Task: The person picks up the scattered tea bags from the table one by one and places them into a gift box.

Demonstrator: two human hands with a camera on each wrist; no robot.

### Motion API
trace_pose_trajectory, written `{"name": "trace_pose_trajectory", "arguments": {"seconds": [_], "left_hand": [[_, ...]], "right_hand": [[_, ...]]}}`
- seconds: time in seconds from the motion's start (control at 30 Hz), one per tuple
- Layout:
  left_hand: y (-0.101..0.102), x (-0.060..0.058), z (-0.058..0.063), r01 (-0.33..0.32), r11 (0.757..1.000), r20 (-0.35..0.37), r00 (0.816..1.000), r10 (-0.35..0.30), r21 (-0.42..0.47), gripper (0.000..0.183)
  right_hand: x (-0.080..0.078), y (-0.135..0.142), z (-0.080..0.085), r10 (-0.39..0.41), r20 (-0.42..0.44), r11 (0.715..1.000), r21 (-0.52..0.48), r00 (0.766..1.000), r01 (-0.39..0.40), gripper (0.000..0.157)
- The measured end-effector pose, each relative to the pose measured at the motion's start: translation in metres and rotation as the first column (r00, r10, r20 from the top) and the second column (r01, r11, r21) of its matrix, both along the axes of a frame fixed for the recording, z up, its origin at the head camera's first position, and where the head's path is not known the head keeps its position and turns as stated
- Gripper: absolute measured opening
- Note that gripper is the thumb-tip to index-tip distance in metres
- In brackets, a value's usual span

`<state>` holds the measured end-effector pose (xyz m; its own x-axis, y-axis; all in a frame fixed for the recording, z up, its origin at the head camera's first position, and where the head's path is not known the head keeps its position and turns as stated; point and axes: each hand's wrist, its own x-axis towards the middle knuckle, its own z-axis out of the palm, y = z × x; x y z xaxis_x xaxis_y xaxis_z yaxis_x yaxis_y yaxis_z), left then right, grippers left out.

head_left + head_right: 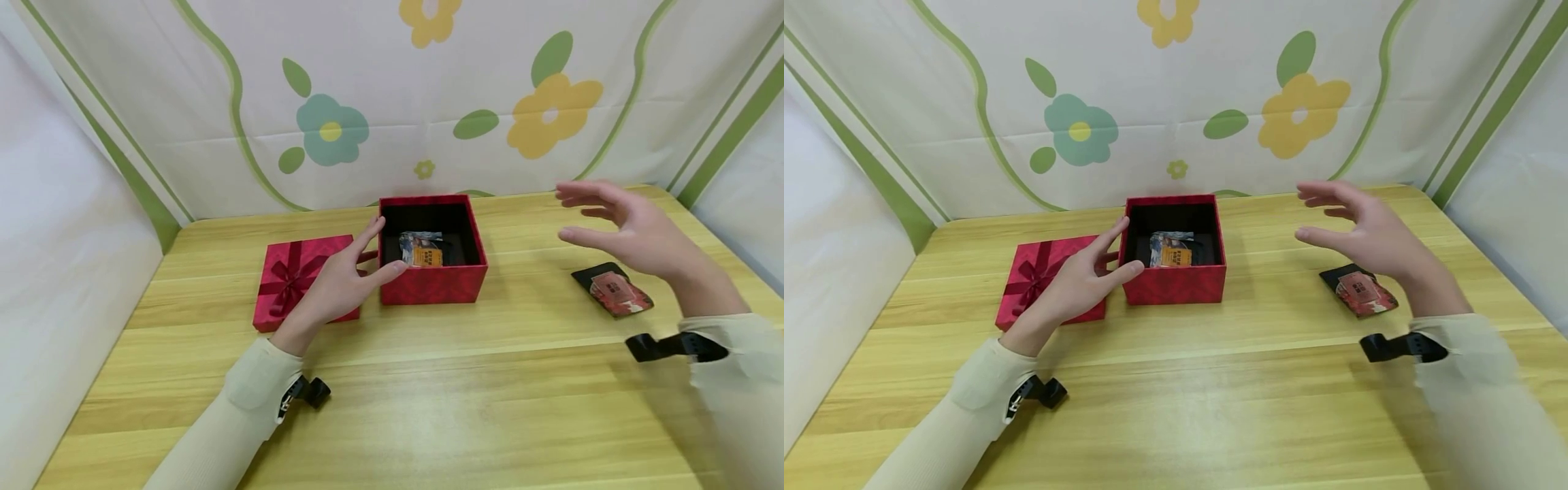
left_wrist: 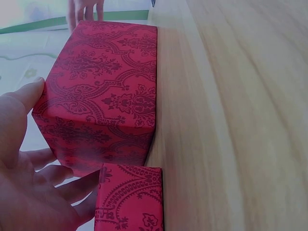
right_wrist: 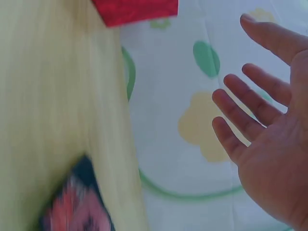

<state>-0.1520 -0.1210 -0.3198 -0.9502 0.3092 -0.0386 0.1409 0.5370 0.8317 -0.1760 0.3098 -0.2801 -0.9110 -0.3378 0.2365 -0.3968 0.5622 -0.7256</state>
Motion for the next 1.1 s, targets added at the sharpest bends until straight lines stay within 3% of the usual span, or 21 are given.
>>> {"name": "trace_pose_trajectory", "arguments": {"seconds": [0.3,0.7,1.1], "left_hand": [[0.000,0.000,0.002,-0.004,1.000,0.007,1.000,0.004,-0.002,0.084],[0.000,0.000,0.001,0.002,1.000,-0.001,1.000,-0.002,0.001,0.084],[0.000,-0.001,0.000,0.006,1.000,-0.011,1.000,-0.006,-0.005,0.084]], "right_hand": [[0.011,0.051,-0.014,0.026,-0.011,0.997,0.067,1.000,-0.025,0.077],[0.020,0.095,-0.041,-0.001,0.180,0.964,0.262,0.984,-0.047,0.086],[0.020,0.114,-0.063,-0.026,0.281,0.929,0.360,0.959,-0.081,0.092]]}}
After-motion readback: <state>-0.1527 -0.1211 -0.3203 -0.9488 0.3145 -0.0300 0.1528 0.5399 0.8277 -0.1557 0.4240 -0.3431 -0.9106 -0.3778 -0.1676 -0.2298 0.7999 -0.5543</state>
